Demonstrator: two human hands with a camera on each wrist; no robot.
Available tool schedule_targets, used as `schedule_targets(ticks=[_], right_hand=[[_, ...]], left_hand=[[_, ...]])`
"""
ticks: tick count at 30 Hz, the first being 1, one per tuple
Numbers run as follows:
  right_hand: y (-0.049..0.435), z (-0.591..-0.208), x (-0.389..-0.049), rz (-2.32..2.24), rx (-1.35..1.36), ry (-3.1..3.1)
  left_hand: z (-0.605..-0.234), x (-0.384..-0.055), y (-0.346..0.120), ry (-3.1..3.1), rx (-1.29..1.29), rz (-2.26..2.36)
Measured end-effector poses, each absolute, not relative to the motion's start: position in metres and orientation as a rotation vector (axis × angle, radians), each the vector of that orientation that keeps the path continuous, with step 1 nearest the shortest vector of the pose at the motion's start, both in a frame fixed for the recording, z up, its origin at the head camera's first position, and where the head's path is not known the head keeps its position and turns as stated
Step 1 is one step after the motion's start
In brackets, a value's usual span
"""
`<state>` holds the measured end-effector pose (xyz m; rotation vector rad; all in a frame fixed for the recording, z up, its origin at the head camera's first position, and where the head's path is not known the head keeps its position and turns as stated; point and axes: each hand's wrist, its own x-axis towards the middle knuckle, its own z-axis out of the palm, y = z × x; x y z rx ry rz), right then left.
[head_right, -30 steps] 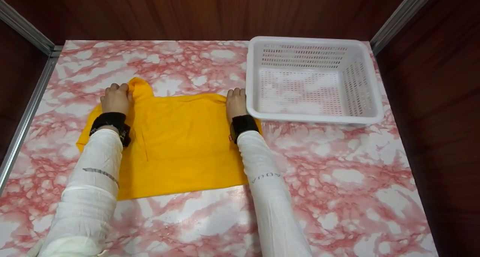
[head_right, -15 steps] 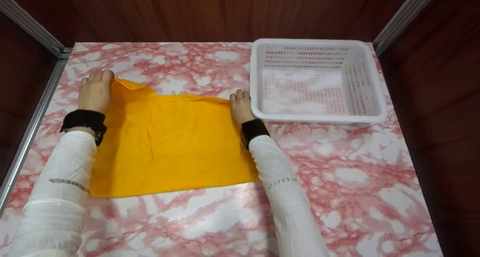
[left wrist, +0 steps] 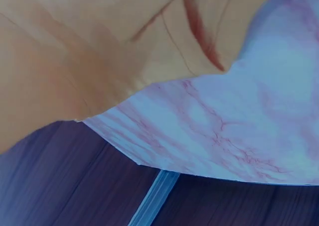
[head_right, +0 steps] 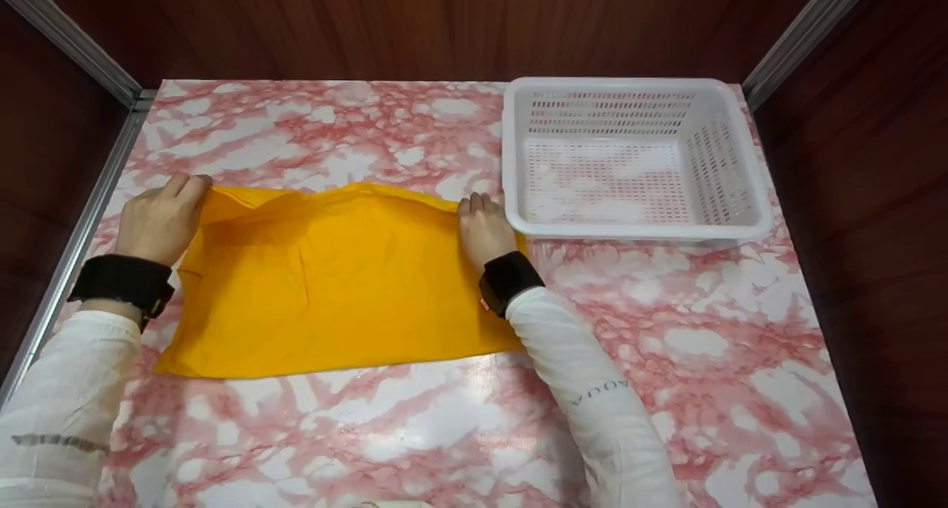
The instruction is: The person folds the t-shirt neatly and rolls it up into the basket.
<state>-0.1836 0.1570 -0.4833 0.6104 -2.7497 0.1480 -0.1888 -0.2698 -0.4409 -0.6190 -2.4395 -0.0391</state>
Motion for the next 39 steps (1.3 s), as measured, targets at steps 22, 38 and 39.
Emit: schedule_targets(ticks=[22, 38, 39], right_hand=[[0.213, -0.498, -0.121, 0.449, 0.795, -2.743], [0.208, -0.505, -0.136, 0.426, 1.05, -2.93], [0.206, -0.505, -0.137, 0.414, 1.088, -2.944]], left_hand=[[-0.491, -0.054, -0.273, -2.544, -0.675, -0.227], [-0.497, -0.088, -0.184, -3.245, -0.189, -0.451], [-0.498, -0.088, -0.179, -3.274, -0.172, -0.423]])
